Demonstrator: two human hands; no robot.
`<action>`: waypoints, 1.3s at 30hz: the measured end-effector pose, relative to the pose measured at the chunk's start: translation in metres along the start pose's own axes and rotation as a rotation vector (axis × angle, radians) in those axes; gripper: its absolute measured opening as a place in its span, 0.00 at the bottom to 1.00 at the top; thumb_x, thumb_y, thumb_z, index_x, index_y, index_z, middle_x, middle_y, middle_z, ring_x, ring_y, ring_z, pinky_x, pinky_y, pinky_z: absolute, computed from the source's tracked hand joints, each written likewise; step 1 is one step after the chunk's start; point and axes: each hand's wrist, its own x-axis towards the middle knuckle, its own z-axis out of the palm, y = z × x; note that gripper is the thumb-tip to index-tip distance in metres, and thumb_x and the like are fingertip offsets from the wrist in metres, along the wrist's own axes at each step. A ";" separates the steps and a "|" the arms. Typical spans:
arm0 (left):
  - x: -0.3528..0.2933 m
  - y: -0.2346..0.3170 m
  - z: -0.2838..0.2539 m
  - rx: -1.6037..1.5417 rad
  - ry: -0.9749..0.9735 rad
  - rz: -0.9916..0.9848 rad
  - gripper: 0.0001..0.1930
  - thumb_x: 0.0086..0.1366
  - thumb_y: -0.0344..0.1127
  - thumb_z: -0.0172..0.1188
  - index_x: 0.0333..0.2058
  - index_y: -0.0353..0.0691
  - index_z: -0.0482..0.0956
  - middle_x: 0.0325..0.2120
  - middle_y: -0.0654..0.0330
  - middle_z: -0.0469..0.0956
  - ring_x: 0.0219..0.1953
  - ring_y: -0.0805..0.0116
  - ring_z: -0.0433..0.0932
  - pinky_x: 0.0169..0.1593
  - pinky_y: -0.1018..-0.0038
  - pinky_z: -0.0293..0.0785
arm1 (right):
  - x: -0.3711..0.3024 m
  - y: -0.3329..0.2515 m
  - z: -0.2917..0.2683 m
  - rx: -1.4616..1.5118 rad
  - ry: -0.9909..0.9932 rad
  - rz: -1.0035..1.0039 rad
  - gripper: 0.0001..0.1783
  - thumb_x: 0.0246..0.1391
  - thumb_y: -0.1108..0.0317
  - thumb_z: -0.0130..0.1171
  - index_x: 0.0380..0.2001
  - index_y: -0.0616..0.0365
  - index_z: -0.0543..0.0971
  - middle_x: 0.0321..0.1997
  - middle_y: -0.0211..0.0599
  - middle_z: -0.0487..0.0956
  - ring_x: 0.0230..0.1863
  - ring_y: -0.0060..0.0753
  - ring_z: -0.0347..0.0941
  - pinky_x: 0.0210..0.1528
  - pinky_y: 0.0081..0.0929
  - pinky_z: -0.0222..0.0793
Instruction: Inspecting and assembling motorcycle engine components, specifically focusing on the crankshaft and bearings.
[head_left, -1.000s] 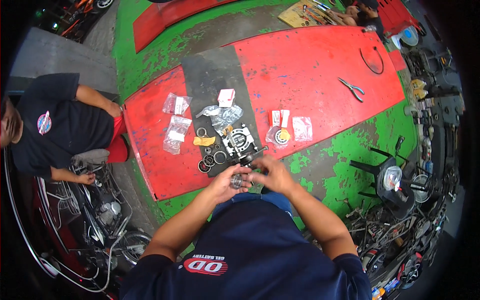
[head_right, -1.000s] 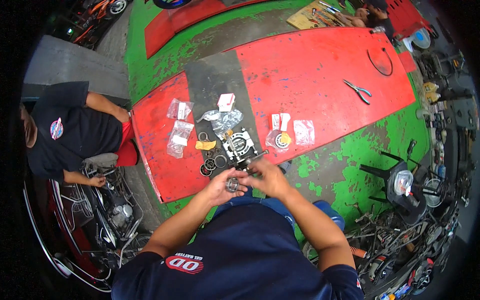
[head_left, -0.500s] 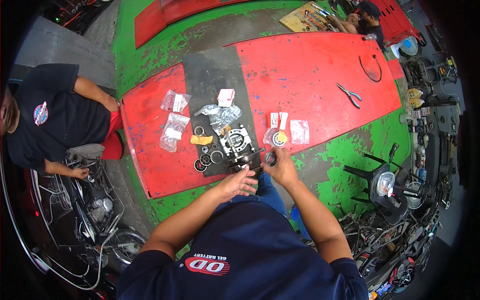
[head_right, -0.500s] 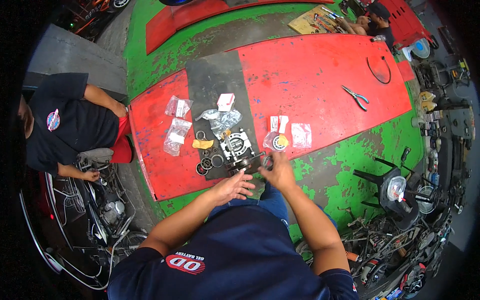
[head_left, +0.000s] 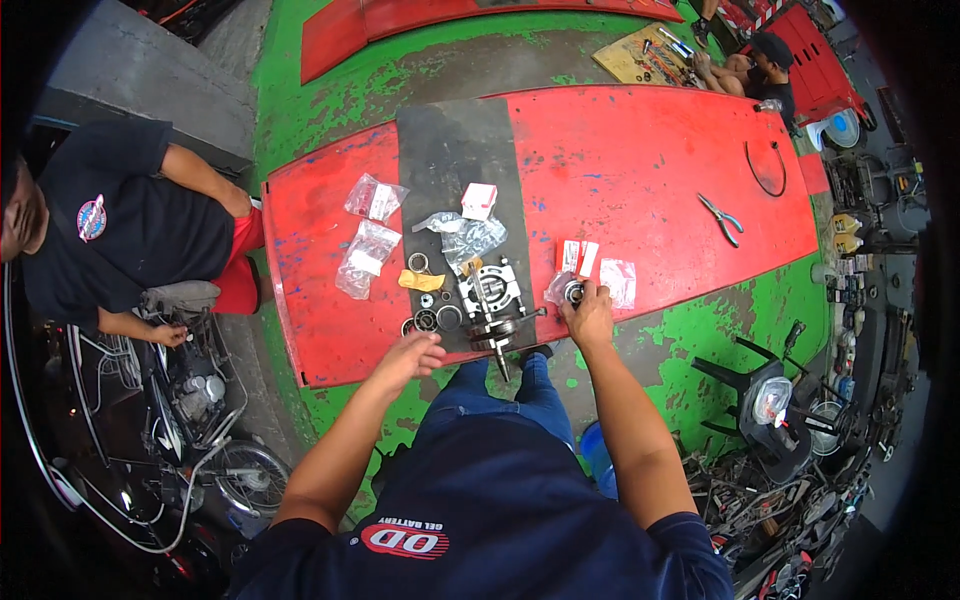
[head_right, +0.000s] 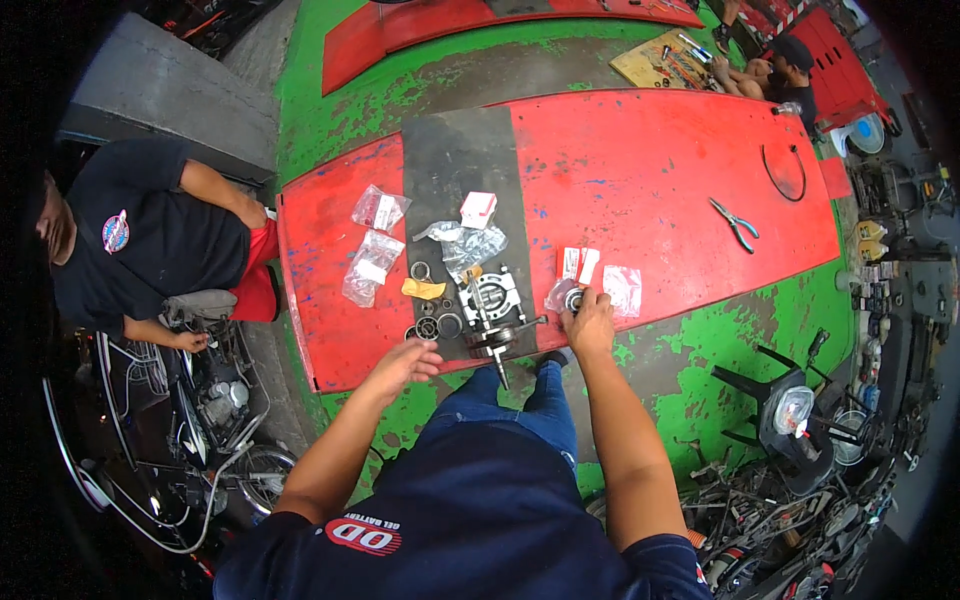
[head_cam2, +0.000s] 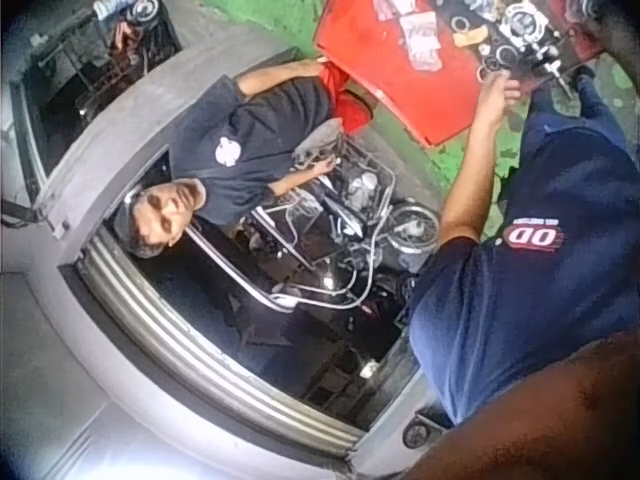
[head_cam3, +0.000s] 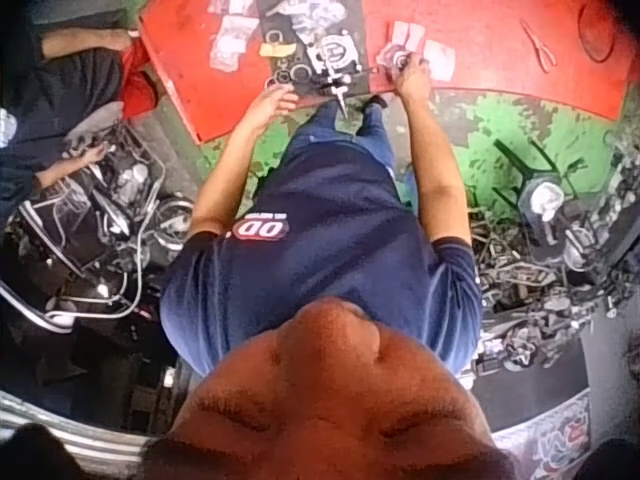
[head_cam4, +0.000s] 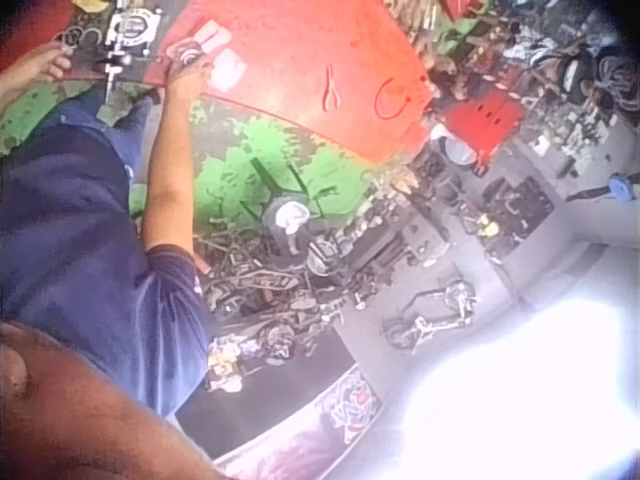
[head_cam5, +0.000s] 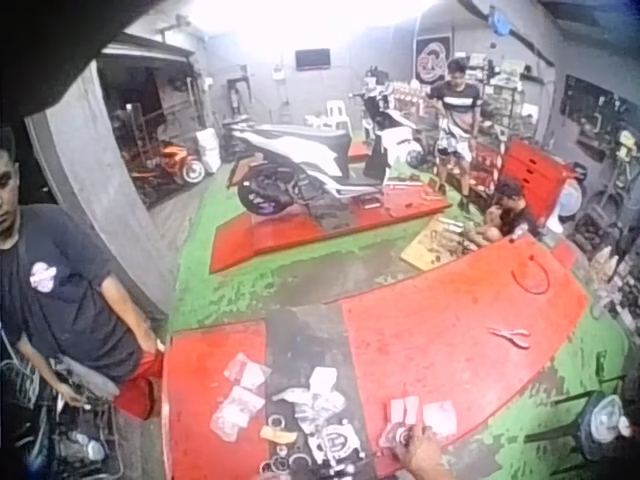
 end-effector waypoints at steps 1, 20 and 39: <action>0.003 0.003 -0.006 0.030 0.072 0.035 0.25 0.76 0.53 0.53 0.59 0.40 0.74 0.46 0.59 0.82 0.44 0.70 0.81 0.47 0.74 0.76 | -0.002 0.001 -0.002 -0.001 0.001 -0.006 0.30 0.51 0.60 0.70 0.56 0.56 0.73 0.52 0.57 0.72 0.55 0.64 0.72 0.56 0.55 0.73; 0.107 0.098 -0.052 0.803 0.738 0.565 0.15 0.61 0.35 0.67 0.47 0.41 0.84 0.45 0.49 0.83 0.48 0.48 0.82 0.52 0.56 0.78 | -0.187 0.112 0.015 -0.004 0.058 0.073 0.23 0.54 0.63 0.68 0.51 0.60 0.79 0.47 0.53 0.77 0.44 0.55 0.78 0.48 0.46 0.76; 0.156 0.110 -0.089 0.627 0.703 0.451 0.14 0.62 0.43 0.68 0.33 0.37 0.86 0.31 0.48 0.85 0.35 0.51 0.85 0.41 0.57 0.78 | -0.214 0.161 0.025 0.269 0.061 0.509 0.20 0.55 0.63 0.67 0.45 0.68 0.83 0.36 0.47 0.85 0.39 0.40 0.82 0.48 0.35 0.77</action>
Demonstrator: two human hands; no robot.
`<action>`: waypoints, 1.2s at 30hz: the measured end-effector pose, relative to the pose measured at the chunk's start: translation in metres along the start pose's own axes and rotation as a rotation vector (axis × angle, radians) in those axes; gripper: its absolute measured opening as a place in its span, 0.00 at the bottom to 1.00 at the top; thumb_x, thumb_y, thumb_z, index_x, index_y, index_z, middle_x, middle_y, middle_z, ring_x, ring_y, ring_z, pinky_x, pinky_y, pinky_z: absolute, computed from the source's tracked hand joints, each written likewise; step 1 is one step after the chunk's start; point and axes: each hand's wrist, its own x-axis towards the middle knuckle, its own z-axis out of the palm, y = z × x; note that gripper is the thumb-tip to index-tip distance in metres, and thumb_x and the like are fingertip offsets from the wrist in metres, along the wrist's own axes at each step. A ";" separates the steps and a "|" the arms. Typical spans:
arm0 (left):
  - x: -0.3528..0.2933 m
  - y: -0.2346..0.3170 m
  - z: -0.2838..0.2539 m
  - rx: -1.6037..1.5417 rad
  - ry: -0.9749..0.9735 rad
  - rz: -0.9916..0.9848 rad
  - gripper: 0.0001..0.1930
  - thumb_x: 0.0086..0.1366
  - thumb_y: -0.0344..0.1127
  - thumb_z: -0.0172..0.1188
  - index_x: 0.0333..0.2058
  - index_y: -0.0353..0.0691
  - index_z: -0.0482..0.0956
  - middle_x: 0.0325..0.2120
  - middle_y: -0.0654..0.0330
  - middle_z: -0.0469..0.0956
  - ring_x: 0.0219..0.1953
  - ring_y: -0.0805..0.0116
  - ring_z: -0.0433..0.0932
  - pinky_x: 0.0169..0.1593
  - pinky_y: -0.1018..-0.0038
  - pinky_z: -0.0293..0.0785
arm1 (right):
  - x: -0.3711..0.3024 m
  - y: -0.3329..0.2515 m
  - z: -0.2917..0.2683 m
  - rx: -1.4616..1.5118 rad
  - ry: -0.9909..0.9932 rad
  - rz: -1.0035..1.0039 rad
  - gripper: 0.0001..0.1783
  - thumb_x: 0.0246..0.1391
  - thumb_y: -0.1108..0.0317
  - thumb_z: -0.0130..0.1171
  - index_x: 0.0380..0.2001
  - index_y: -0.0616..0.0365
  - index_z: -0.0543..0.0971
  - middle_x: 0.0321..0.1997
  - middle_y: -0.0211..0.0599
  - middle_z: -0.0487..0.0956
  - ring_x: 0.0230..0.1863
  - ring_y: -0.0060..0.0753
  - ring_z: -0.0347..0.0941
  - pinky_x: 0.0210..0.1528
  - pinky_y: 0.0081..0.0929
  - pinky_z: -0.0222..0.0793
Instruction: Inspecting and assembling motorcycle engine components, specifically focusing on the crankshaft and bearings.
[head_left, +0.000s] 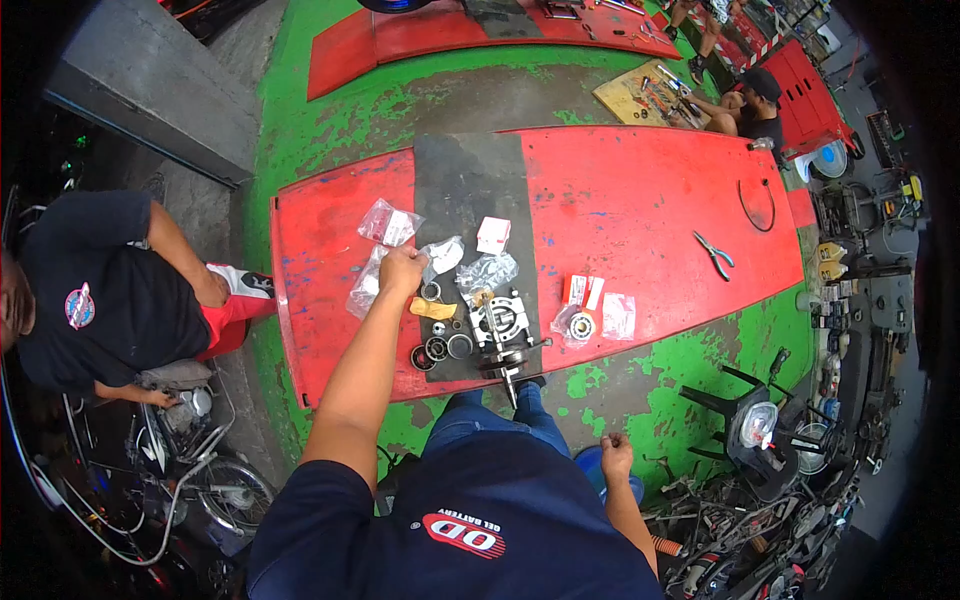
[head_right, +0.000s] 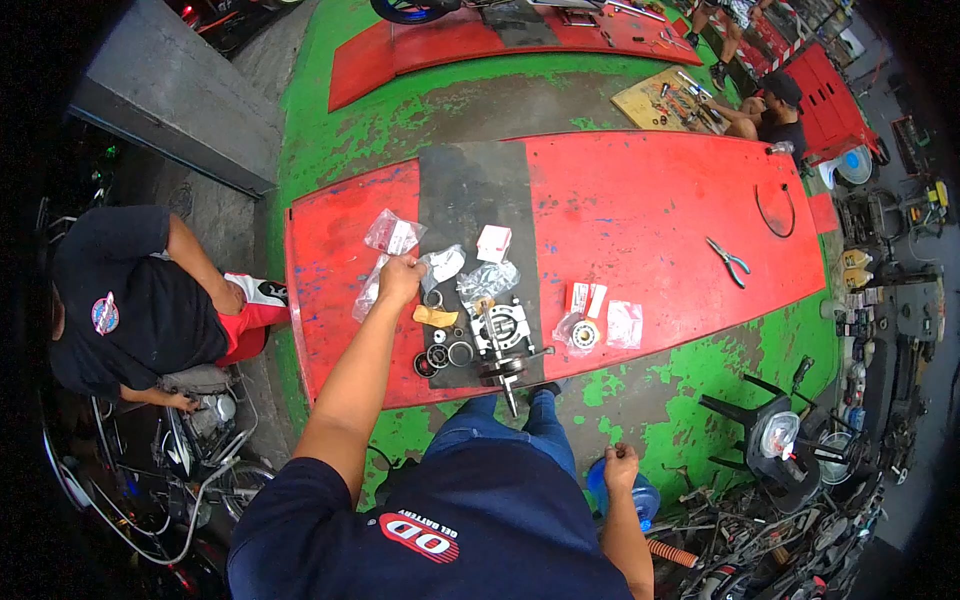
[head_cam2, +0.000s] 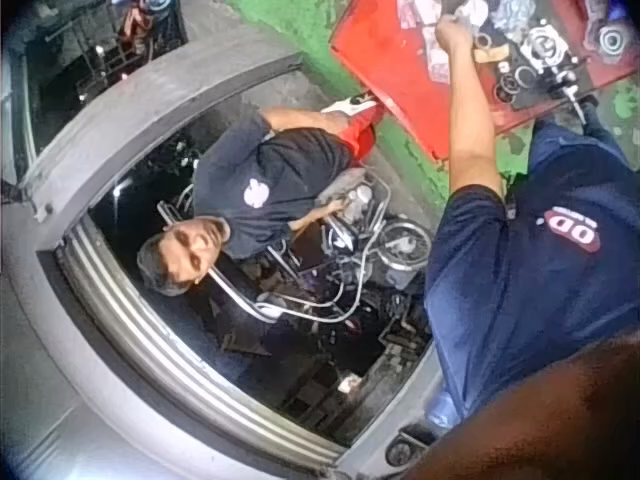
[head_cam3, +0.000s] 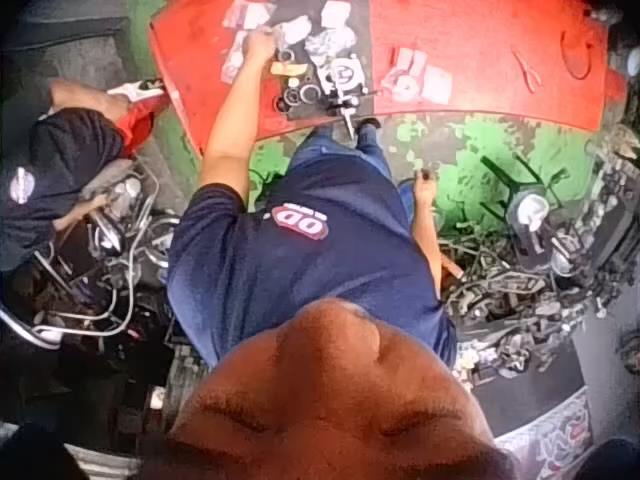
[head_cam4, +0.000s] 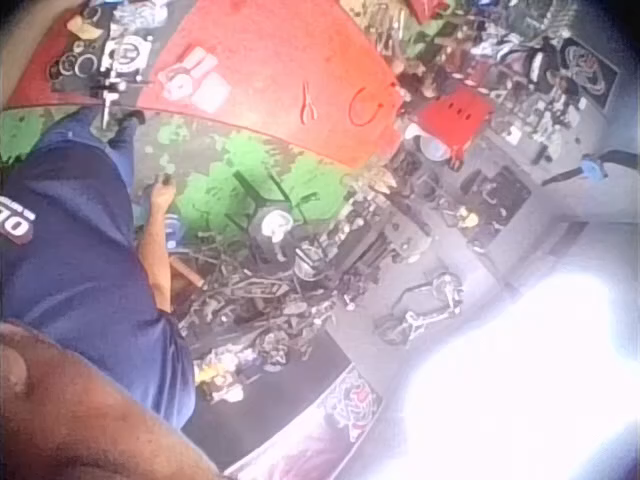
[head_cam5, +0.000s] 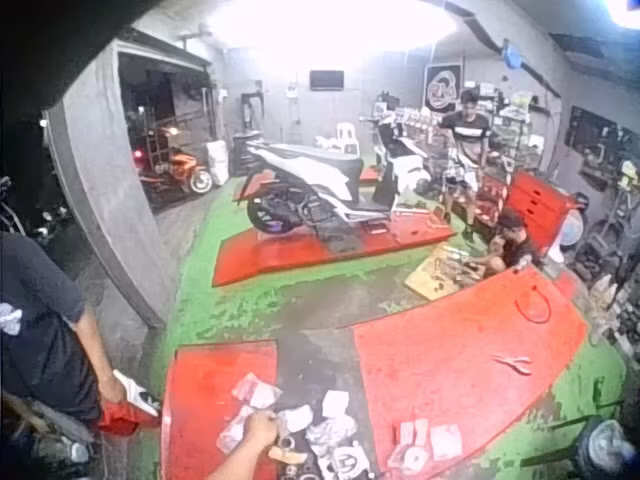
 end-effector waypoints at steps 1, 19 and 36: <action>0.001 -0.007 -0.003 -0.100 0.010 0.018 0.13 0.62 0.42 0.67 0.33 0.36 0.85 0.28 0.50 0.85 0.32 0.55 0.84 0.38 0.60 0.77 | 0.001 -0.004 0.001 0.001 -0.006 -0.004 0.20 0.55 0.63 0.67 0.45 0.68 0.83 0.36 0.47 0.85 0.39 0.40 0.82 0.48 0.35 0.77; -0.112 0.075 -0.058 -0.727 0.216 0.169 0.05 0.69 0.29 0.64 0.34 0.34 0.80 0.25 0.71 0.74 0.27 0.84 0.67 0.32 0.81 0.64 | 0.014 -0.120 0.001 0.222 -0.031 -0.231 0.15 0.59 0.64 0.66 0.46 0.63 0.83 0.41 0.45 0.83 0.38 0.38 0.81 0.45 0.35 0.77; -0.101 0.054 -0.017 -0.591 0.312 0.171 0.07 0.65 0.30 0.66 0.33 0.32 0.80 0.23 0.64 0.75 0.25 0.78 0.71 0.31 0.75 0.70 | 0.009 -0.098 -0.003 0.168 -0.001 -0.155 0.15 0.59 0.65 0.66 0.46 0.63 0.84 0.42 0.45 0.84 0.38 0.38 0.81 0.45 0.35 0.77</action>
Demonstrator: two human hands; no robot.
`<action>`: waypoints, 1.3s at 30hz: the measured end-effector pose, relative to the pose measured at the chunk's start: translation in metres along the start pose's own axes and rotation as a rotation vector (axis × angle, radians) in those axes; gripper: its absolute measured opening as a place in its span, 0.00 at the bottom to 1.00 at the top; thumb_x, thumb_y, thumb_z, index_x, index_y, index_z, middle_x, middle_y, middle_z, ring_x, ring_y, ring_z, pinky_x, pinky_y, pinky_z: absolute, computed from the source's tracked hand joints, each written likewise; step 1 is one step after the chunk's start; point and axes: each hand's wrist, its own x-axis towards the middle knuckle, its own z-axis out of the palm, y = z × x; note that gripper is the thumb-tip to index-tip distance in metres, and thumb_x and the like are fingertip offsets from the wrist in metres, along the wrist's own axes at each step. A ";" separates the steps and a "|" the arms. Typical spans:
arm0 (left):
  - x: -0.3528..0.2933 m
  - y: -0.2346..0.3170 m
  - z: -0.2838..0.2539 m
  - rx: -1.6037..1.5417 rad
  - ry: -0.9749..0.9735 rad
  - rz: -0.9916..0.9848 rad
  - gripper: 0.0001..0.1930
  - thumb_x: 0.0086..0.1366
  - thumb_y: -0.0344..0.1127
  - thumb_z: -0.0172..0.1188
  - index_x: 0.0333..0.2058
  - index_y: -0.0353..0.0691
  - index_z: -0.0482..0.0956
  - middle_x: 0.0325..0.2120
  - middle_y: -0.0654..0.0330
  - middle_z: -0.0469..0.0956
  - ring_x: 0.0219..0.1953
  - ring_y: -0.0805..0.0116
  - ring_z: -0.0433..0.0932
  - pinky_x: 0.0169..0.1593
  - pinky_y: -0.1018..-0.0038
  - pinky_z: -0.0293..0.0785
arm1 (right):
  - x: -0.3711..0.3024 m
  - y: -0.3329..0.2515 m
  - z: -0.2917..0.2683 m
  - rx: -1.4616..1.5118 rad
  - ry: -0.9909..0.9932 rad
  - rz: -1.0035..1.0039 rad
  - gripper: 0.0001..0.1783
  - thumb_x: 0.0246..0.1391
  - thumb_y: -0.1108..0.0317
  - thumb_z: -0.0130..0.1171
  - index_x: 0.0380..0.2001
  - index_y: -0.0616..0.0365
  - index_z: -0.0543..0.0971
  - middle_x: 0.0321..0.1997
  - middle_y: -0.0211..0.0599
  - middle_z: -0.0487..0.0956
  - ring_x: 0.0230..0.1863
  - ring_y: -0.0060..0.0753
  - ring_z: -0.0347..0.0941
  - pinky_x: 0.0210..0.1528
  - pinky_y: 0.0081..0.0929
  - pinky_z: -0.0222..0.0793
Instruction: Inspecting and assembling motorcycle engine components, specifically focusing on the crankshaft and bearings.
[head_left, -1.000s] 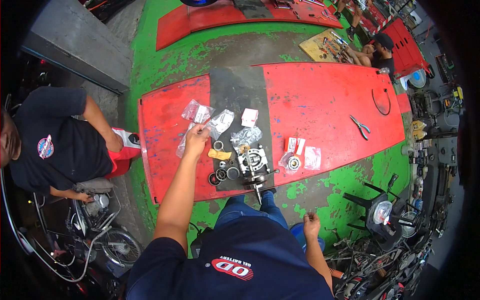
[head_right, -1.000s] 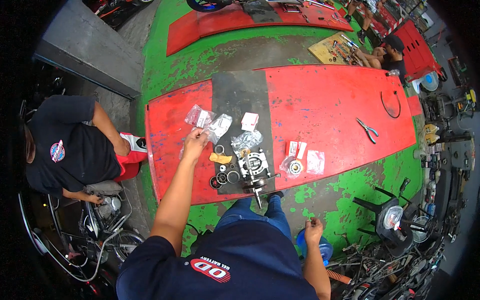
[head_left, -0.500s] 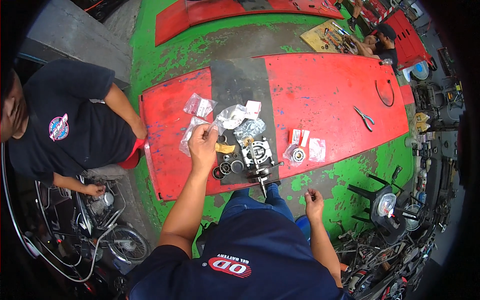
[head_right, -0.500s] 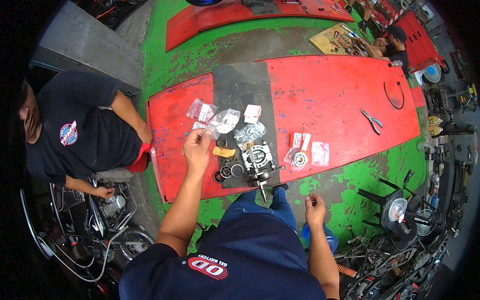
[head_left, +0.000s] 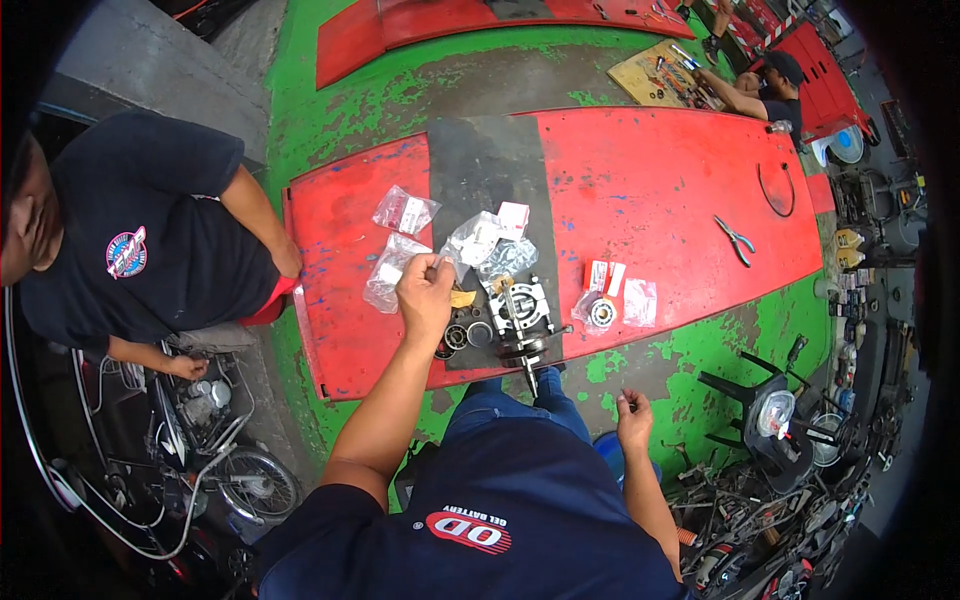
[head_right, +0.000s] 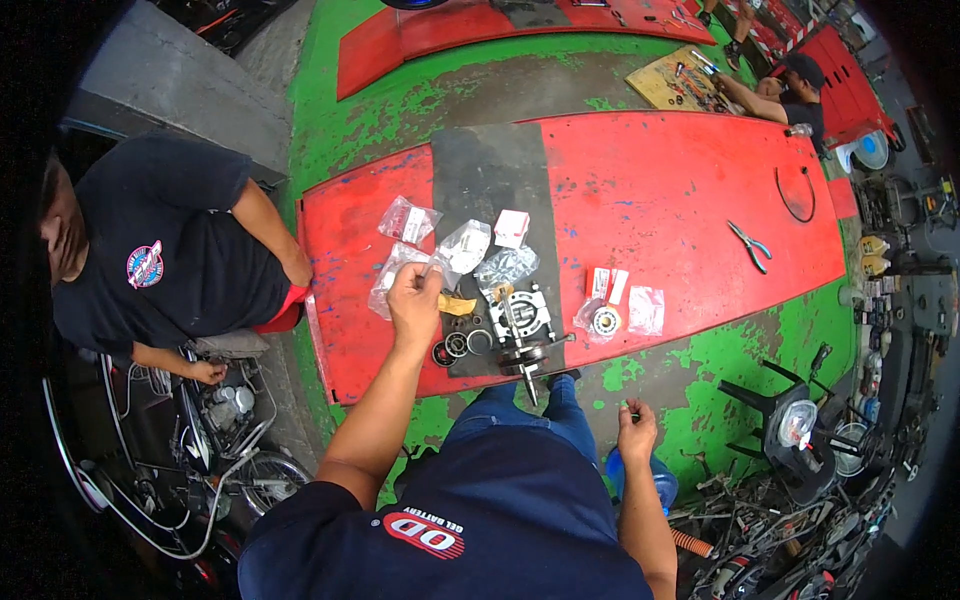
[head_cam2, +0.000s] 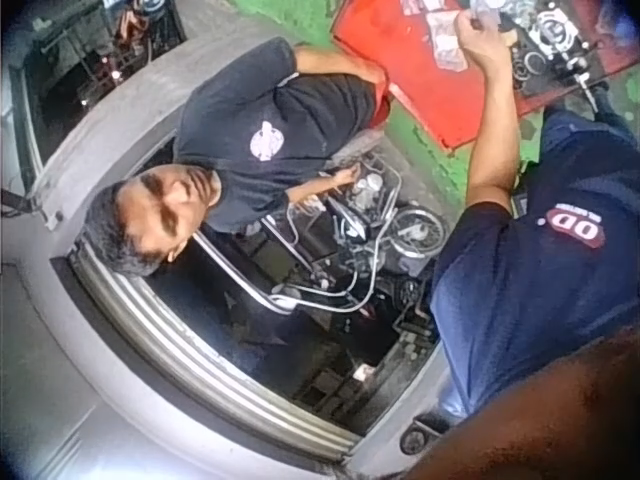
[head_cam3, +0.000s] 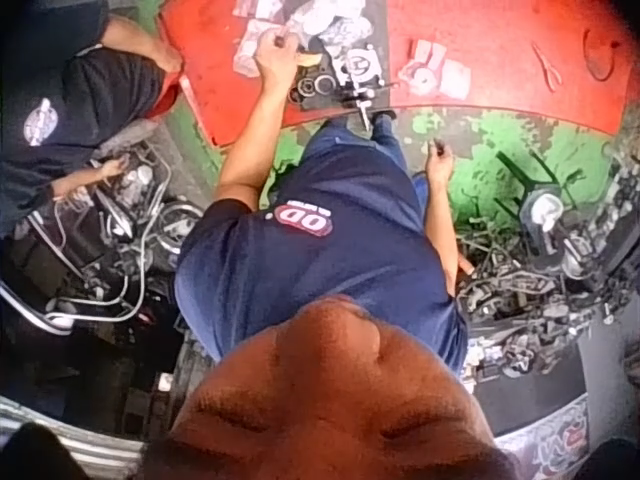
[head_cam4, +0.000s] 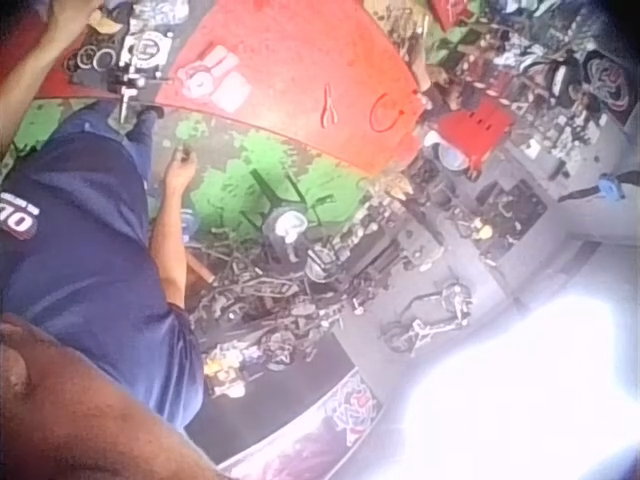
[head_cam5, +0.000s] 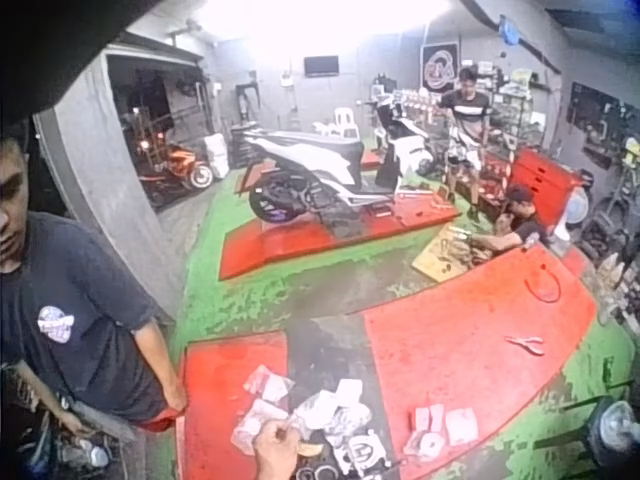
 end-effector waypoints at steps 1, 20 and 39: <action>-0.002 -0.008 0.002 -0.003 0.002 -0.060 0.07 0.65 0.31 0.66 0.33 0.32 0.81 0.22 0.64 0.76 0.24 0.78 0.70 0.30 0.74 0.70 | 0.000 0.002 0.000 0.001 -0.006 -0.005 0.15 0.59 0.65 0.66 0.46 0.63 0.84 0.42 0.45 0.84 0.38 0.38 0.81 0.45 0.35 0.77; -0.002 -0.052 0.004 -0.292 0.054 -0.490 0.07 0.70 0.33 0.61 0.34 0.37 0.78 0.23 0.64 0.78 0.22 0.78 0.76 0.29 0.80 0.72 | -0.005 0.042 -0.012 -0.047 -0.033 0.066 0.16 0.60 0.67 0.64 0.46 0.68 0.83 0.41 0.46 0.86 0.43 0.36 0.82 0.49 0.34 0.77; -0.031 -0.042 -0.007 -0.181 -0.241 -0.608 0.09 0.73 0.37 0.58 0.45 0.38 0.78 0.26 0.68 0.72 0.19 0.81 0.67 0.22 0.80 0.63 | 0.078 -0.087 0.009 -0.099 0.066 -0.167 0.18 0.59 0.57 0.66 0.40 0.65 0.85 0.39 0.53 0.84 0.41 0.51 0.82 0.48 0.42 0.76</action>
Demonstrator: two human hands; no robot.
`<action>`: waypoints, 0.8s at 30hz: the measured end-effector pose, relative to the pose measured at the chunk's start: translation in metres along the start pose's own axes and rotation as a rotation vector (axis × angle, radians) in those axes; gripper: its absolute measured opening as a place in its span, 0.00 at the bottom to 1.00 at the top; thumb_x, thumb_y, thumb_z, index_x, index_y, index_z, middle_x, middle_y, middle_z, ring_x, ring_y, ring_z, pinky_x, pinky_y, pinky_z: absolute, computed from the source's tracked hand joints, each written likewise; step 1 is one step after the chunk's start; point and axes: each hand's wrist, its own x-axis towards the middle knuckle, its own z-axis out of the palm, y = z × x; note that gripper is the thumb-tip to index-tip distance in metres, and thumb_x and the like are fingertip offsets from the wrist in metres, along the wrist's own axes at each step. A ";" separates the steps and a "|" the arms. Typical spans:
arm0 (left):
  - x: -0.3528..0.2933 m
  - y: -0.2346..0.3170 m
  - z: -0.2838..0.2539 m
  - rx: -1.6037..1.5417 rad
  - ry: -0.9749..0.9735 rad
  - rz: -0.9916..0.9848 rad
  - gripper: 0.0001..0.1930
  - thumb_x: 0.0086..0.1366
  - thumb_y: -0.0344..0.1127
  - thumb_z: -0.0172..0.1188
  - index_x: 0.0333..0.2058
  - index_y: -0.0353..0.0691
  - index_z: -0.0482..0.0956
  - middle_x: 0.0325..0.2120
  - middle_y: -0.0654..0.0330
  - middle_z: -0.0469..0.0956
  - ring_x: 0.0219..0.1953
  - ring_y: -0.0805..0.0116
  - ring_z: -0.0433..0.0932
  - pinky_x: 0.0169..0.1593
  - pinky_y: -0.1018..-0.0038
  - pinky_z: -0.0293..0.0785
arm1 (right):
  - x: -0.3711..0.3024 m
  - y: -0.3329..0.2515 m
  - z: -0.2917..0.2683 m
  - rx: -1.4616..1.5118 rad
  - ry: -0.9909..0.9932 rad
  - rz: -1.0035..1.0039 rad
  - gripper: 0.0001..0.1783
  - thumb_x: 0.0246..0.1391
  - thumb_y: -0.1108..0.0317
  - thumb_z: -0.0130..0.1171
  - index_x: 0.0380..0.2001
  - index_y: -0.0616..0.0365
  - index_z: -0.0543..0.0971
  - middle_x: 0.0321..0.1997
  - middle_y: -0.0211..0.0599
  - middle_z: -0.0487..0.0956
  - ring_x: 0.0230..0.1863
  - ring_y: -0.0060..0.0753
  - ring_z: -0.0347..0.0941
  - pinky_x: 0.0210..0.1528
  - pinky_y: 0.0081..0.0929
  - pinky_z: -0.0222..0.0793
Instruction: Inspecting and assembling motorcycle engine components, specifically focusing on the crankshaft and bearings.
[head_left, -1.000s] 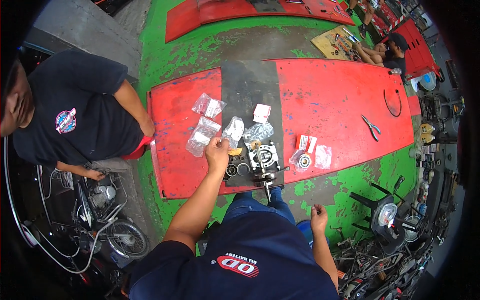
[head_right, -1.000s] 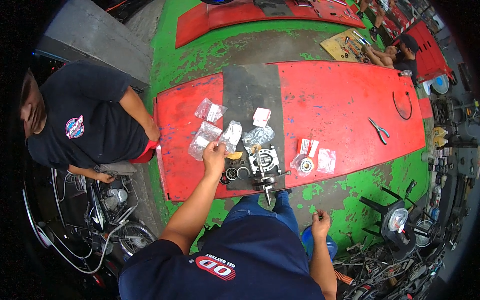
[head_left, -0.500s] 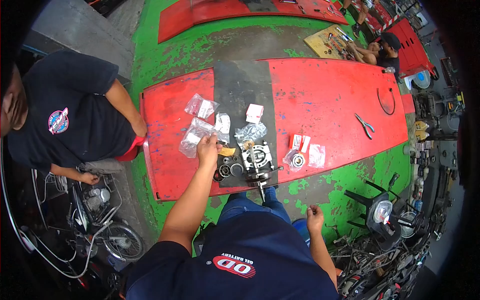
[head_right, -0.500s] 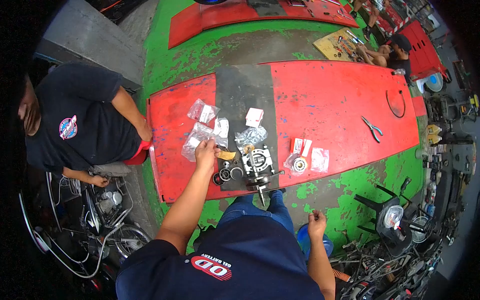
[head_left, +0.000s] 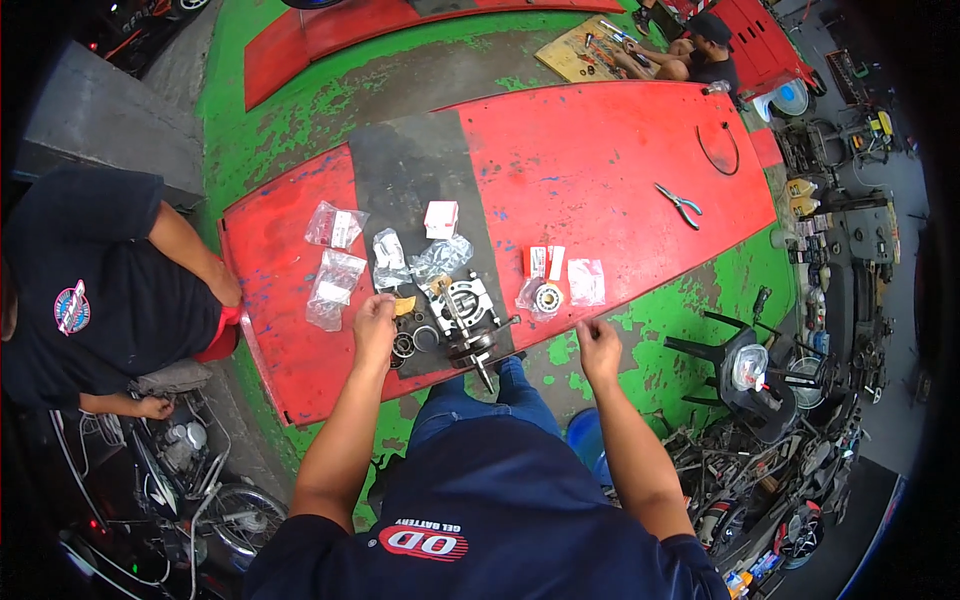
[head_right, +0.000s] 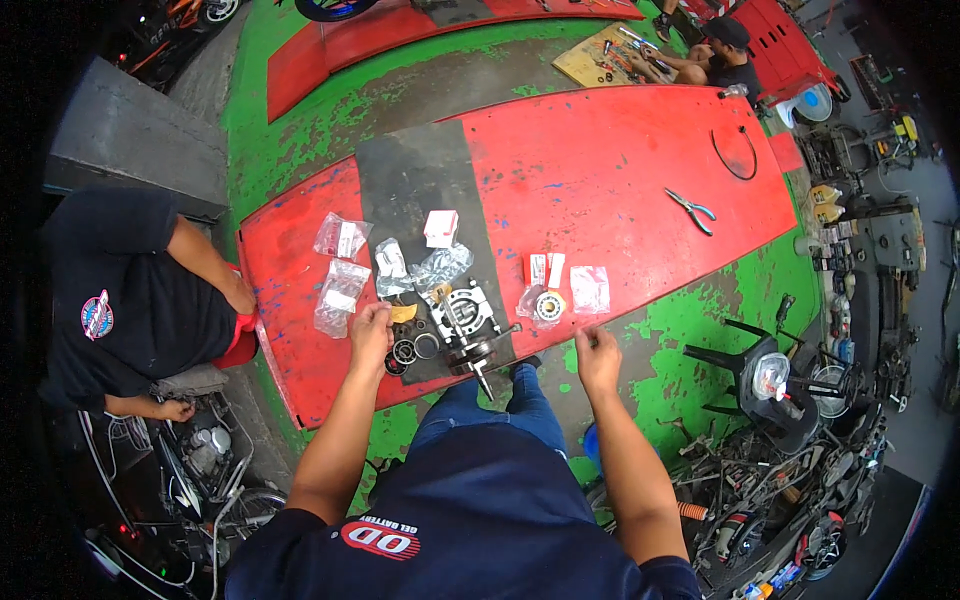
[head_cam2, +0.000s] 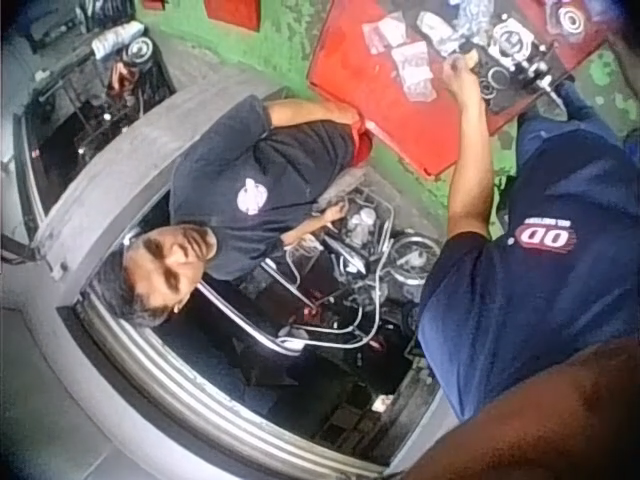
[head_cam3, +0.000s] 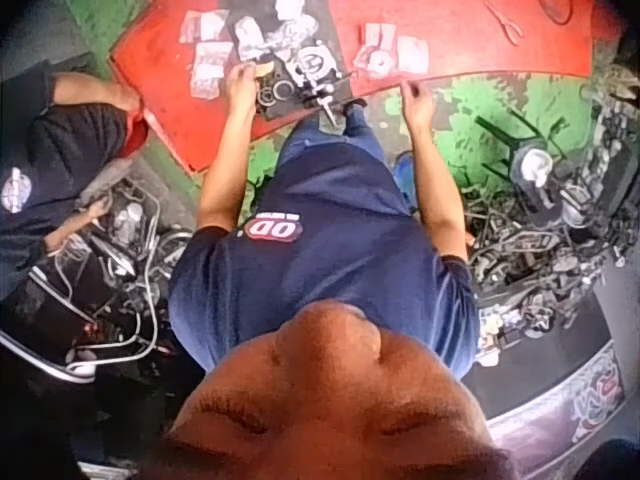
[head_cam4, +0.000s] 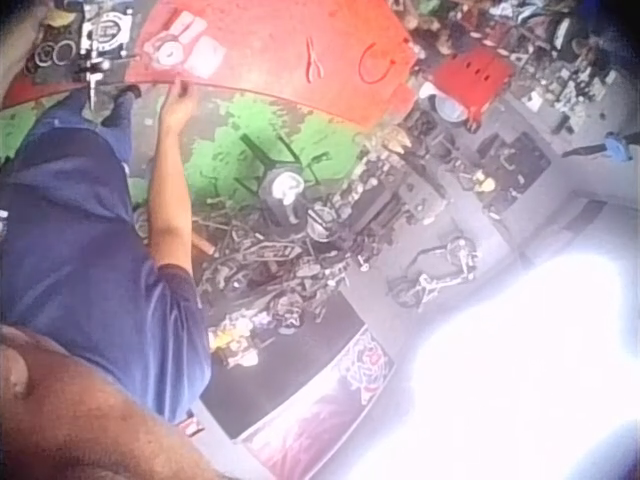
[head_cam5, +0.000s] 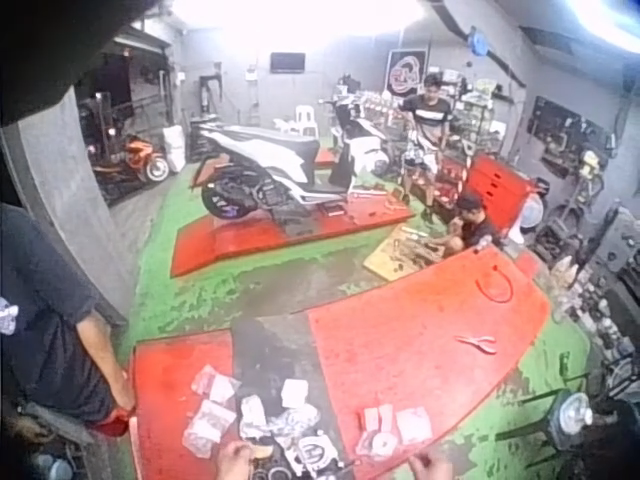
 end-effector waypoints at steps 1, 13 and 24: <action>-0.006 0.002 0.003 0.006 -0.019 0.037 0.09 0.73 0.36 0.58 0.45 0.37 0.78 0.26 0.69 0.71 0.19 0.82 0.66 0.22 0.80 0.63 | 0.017 -0.015 0.004 0.002 -0.005 -0.013 0.19 0.59 0.57 0.65 0.40 0.65 0.85 0.39 0.54 0.84 0.40 0.51 0.82 0.47 0.43 0.76; -0.070 0.019 0.007 0.126 -0.062 0.121 0.10 0.73 0.32 0.57 0.48 0.34 0.78 0.28 0.69 0.74 0.24 0.83 0.67 0.27 0.82 0.64 | 0.132 -0.052 0.067 0.074 -0.050 0.127 0.27 0.51 0.51 0.70 0.39 0.68 0.82 0.33 0.48 0.86 0.36 0.40 0.84 0.40 0.36 0.78; -0.087 0.090 0.057 0.026 -0.248 0.346 0.13 0.68 0.28 0.67 0.48 0.33 0.79 0.30 0.70 0.77 0.30 0.85 0.71 0.33 0.85 0.68 | 0.046 -0.170 -0.033 0.510 -0.219 0.018 0.16 0.56 0.61 0.70 0.36 0.66 0.82 0.27 0.35 0.84 0.28 0.18 0.77 0.31 0.23 0.72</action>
